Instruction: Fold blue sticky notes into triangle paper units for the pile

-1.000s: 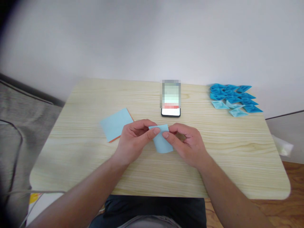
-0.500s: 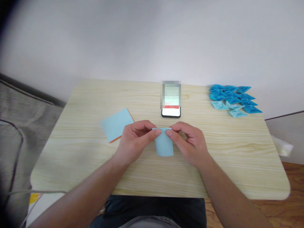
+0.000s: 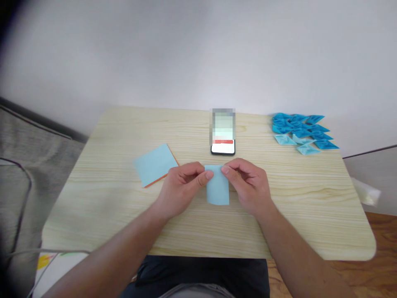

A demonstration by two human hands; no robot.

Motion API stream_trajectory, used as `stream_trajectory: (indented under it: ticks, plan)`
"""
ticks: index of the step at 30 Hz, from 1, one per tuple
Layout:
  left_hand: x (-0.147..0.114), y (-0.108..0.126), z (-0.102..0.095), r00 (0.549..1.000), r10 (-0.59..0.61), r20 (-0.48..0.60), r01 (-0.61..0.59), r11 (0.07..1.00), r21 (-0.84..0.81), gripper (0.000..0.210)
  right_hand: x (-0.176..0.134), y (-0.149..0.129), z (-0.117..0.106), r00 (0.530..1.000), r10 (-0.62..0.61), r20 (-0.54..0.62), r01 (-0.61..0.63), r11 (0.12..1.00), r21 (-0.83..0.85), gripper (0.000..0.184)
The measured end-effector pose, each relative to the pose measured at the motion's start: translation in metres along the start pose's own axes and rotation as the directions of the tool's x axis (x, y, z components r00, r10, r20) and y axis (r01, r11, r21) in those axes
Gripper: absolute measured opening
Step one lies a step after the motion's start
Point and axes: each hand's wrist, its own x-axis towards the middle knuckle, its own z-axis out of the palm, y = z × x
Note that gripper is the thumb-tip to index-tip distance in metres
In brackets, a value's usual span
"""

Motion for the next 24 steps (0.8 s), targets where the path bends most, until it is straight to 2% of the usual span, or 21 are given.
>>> stream_trajectory:
  ticks: [4, 15, 17, 20, 24]
  plan:
    - [-0.0007, -0.0003, 0.001, 0.999, 0.024, -0.021, -0.022, 0.996, 0.084, 0.038, 0.0008, 0.0025, 0.0014, 1.0, 0.015, -0.014, -0.015, 1.0, 0.019, 0.02]
    - [-0.0002, -0.0002, 0.0028, 0.999, -0.034, 0.042, 0.033, 0.999, 0.028, 0.032, 0.0042, 0.0057, 0.0015, 0.993, 0.057, -0.102, -0.05, 0.996, 0.072, 0.017]
    - [0.0007, -0.0007, 0.0024, 0.997, -0.05, 0.052, 0.053, 0.997, -0.051, 0.032, 0.0046, 0.0064, 0.0006, 0.995, 0.062, -0.077, -0.056, 0.995, 0.083, 0.016]
    - [0.0024, -0.0024, 0.001, 0.995, -0.068, 0.067, 0.079, 0.982, -0.171, 0.032, 0.0041, 0.0067, -0.0015, 0.998, 0.064, 0.027, -0.067, 0.994, 0.091, 0.02]
    - [0.0041, -0.0041, -0.0011, 0.995, -0.08, 0.061, 0.092, 0.966, -0.242, 0.03, 0.0026, 0.006, -0.0032, 0.987, 0.065, 0.146, -0.08, 0.992, 0.1, 0.018]
